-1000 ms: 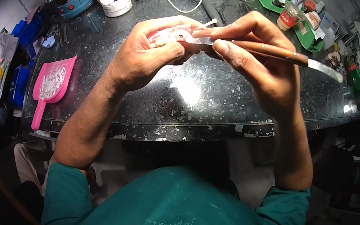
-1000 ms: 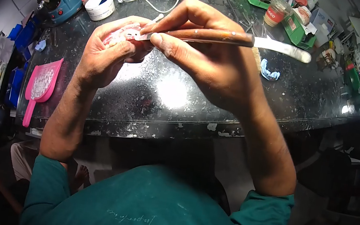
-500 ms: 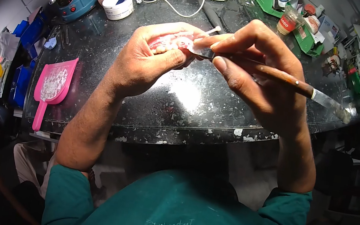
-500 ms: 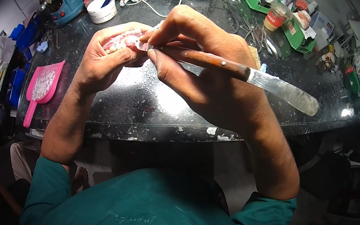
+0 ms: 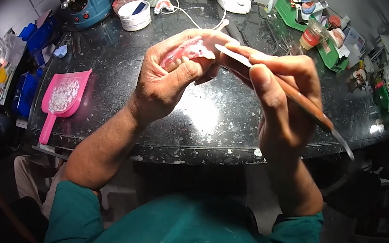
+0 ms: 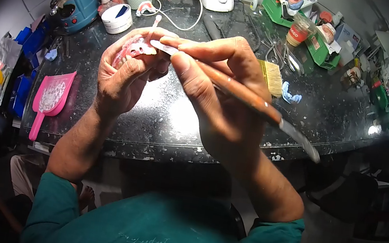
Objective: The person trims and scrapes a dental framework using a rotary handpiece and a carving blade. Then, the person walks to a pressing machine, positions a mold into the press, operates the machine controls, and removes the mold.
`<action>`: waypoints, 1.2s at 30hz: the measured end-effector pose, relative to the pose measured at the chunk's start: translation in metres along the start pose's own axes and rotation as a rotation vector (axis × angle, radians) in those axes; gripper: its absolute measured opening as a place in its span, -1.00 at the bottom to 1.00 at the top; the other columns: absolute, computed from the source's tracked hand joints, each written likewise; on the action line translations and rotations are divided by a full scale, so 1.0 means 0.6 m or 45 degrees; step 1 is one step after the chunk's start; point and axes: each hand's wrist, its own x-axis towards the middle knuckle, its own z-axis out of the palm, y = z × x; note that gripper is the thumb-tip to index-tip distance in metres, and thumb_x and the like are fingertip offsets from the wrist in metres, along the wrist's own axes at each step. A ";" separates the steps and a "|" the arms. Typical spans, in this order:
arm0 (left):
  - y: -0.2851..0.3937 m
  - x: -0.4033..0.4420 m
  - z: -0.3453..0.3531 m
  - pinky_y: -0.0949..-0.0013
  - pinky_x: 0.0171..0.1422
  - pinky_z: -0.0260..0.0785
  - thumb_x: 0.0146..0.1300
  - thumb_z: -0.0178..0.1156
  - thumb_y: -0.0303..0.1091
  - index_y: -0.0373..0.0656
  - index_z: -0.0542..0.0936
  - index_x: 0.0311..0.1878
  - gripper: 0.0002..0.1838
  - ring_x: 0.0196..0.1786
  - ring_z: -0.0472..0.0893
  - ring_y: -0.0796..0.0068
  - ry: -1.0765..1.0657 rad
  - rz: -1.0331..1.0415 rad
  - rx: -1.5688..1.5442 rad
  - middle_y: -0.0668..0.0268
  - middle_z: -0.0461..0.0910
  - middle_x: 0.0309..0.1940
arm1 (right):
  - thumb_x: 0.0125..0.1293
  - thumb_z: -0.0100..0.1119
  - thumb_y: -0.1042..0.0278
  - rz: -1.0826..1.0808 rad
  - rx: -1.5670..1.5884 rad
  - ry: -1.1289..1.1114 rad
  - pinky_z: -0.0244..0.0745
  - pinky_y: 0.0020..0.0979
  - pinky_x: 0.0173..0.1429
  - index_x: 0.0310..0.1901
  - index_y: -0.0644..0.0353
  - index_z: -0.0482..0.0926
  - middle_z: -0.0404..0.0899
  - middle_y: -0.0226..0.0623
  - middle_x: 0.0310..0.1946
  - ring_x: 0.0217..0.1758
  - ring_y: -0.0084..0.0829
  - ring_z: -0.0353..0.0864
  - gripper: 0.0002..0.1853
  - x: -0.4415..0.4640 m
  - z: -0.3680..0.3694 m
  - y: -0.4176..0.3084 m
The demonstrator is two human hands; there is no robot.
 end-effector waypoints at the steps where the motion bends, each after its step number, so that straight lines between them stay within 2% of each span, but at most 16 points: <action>1: 0.001 0.000 0.001 0.49 0.13 0.46 0.35 0.13 -0.37 -0.44 0.40 0.24 -0.54 0.00 0.57 0.57 0.009 0.030 0.021 0.13 0.58 0.05 | 0.39 0.10 0.51 -0.081 -0.130 -0.036 0.61 -0.13 0.17 -0.06 0.42 0.36 0.58 0.25 -0.08 -0.01 -0.04 0.69 -0.80 0.004 0.001 -0.008; 4: 0.006 0.002 0.001 0.44 0.21 0.44 0.36 0.12 -0.39 -0.42 0.39 0.26 -0.54 0.09 0.57 0.51 0.007 0.097 0.075 0.08 0.56 0.13 | 0.36 0.19 0.49 -0.153 -0.213 -0.001 0.63 -0.22 0.07 -0.13 0.36 0.42 0.64 -0.04 -0.24 -0.09 -0.17 0.72 -0.82 0.013 0.009 -0.025; 8: 0.006 0.004 -0.005 0.36 0.30 0.40 0.36 0.07 -0.51 -0.39 0.38 0.26 -0.58 0.15 0.57 0.42 -0.034 0.265 0.267 0.06 0.55 0.14 | 0.31 0.26 0.52 -0.167 -0.292 -0.091 0.62 -0.25 0.06 -0.18 0.30 0.42 0.67 -0.09 -0.29 -0.11 -0.21 0.72 -0.82 0.017 0.009 -0.030; 14: 0.007 0.005 -0.002 0.34 0.31 0.39 0.35 0.03 -0.57 -0.39 0.38 0.26 -0.60 0.17 0.58 0.35 -0.090 0.290 0.186 0.05 0.54 0.14 | 0.30 0.26 0.57 -0.123 -0.290 -0.116 0.61 -0.38 0.03 -0.21 0.27 0.42 0.68 -0.09 -0.27 -0.11 -0.31 0.72 -0.83 0.019 0.017 -0.026; 21: 0.012 0.003 0.000 0.36 0.30 0.39 0.33 0.04 -0.62 -0.38 0.43 0.22 -0.62 0.18 0.56 0.36 -0.042 0.325 0.423 0.08 0.56 0.11 | 0.27 0.29 0.58 -0.180 -0.575 -0.135 0.56 -0.53 -0.12 -0.30 0.30 0.48 0.68 -0.16 -0.32 -0.24 -0.53 0.68 -0.87 0.026 0.026 -0.044; 22: 0.014 0.002 -0.001 0.36 0.29 0.39 0.33 0.04 -0.63 -0.38 0.44 0.21 -0.62 0.18 0.56 0.37 -0.050 0.337 0.480 0.09 0.56 0.10 | 0.26 0.29 0.57 -0.159 -0.645 -0.123 0.47 -0.60 -0.29 -0.40 0.32 0.51 0.62 -0.31 -0.43 -0.38 -0.64 0.60 -0.86 0.026 0.026 -0.046; 23: 0.015 0.001 -0.001 0.37 0.29 0.39 0.33 0.04 -0.63 -0.38 0.44 0.21 -0.62 0.18 0.56 0.37 -0.058 0.351 0.536 0.10 0.57 0.08 | 0.26 0.29 0.56 -0.125 -0.621 -0.121 0.43 -0.60 -0.33 -0.40 0.33 0.51 0.58 -0.35 -0.46 -0.42 -0.66 0.57 -0.86 0.030 0.023 -0.047; 25: 0.006 -0.001 -0.001 0.38 0.31 0.37 0.34 0.02 -0.62 -0.37 0.45 0.21 -0.63 0.18 0.55 0.40 -0.047 0.317 0.400 0.12 0.57 0.07 | 0.27 0.28 0.54 -0.053 -0.576 -0.111 0.35 -0.61 -0.41 -0.42 0.35 0.52 0.50 -0.43 -0.52 -0.49 -0.71 0.50 -0.85 0.042 0.015 -0.043; 28: 0.004 -0.004 -0.005 0.38 0.32 0.35 0.36 0.03 -0.58 -0.37 0.43 0.23 -0.62 0.19 0.53 0.42 -0.021 0.239 0.310 0.14 0.57 0.07 | 0.34 0.24 0.46 -0.076 -0.705 -0.234 0.39 -0.62 -0.39 -0.36 0.36 0.59 0.46 -0.44 -0.54 -0.49 -0.69 0.49 -0.85 0.056 0.000 -0.043; 30: 0.006 -0.001 -0.002 0.38 0.32 0.35 0.36 0.01 -0.59 -0.37 0.40 0.25 -0.61 0.20 0.53 0.44 -0.047 0.225 0.247 0.15 0.57 0.07 | 0.35 0.23 0.43 0.372 0.148 -0.006 0.65 -0.51 -0.14 -0.35 0.31 0.58 0.59 -0.35 -0.43 -0.39 -0.58 0.64 -0.85 0.050 0.012 -0.030; 31: 0.008 0.003 -0.001 0.38 0.32 0.35 0.36 0.01 -0.59 -0.38 0.39 0.26 -0.60 0.20 0.52 0.44 -0.060 0.222 0.217 0.16 0.57 0.07 | 0.41 0.16 0.33 0.531 0.205 0.010 0.72 -0.24 -0.02 -0.25 0.28 0.56 0.66 -0.18 -0.33 -0.24 -0.32 0.74 -0.82 0.049 0.004 -0.025; 33: 0.015 0.008 0.012 0.44 0.31 0.33 0.33 -0.03 -0.63 -0.36 0.35 0.29 -0.56 0.20 0.51 0.49 -0.016 0.106 0.204 0.16 0.54 0.09 | 0.46 0.09 0.28 0.667 0.750 0.130 0.71 -0.28 -0.05 -0.14 0.31 0.51 0.66 -0.13 -0.23 -0.20 -0.24 0.76 -0.78 0.036 -0.001 -0.002; 34: 0.018 0.011 0.016 0.45 0.31 0.32 0.32 -0.04 -0.64 -0.36 0.35 0.29 -0.55 0.20 0.50 0.50 -0.016 0.068 0.240 0.17 0.54 0.10 | 0.50 0.01 0.22 0.659 0.813 0.207 0.71 -0.16 -0.01 -0.07 0.30 0.47 0.66 -0.10 -0.24 -0.15 -0.15 0.75 -0.73 0.029 0.007 0.010; 35: 0.020 0.012 0.016 0.47 0.31 0.31 0.31 -0.05 -0.65 -0.35 0.35 0.29 -0.55 0.21 0.50 0.51 -0.012 0.030 0.277 0.17 0.53 0.10 | 0.47 0.07 0.29 0.628 0.848 0.140 0.72 -0.22 0.00 -0.10 0.31 0.48 0.66 -0.10 -0.21 -0.17 -0.23 0.75 -0.78 0.025 0.009 0.005; 36: 0.021 0.010 0.012 0.49 0.32 0.29 0.28 -0.07 -0.69 -0.34 0.34 0.29 -0.52 0.23 0.47 0.52 -0.060 -0.055 0.311 0.20 0.52 0.10 | 0.44 0.11 0.36 0.434 0.665 0.143 0.71 -0.30 -0.04 -0.15 0.32 0.49 0.65 -0.14 -0.24 -0.18 -0.30 0.74 -0.82 0.024 0.017 -0.002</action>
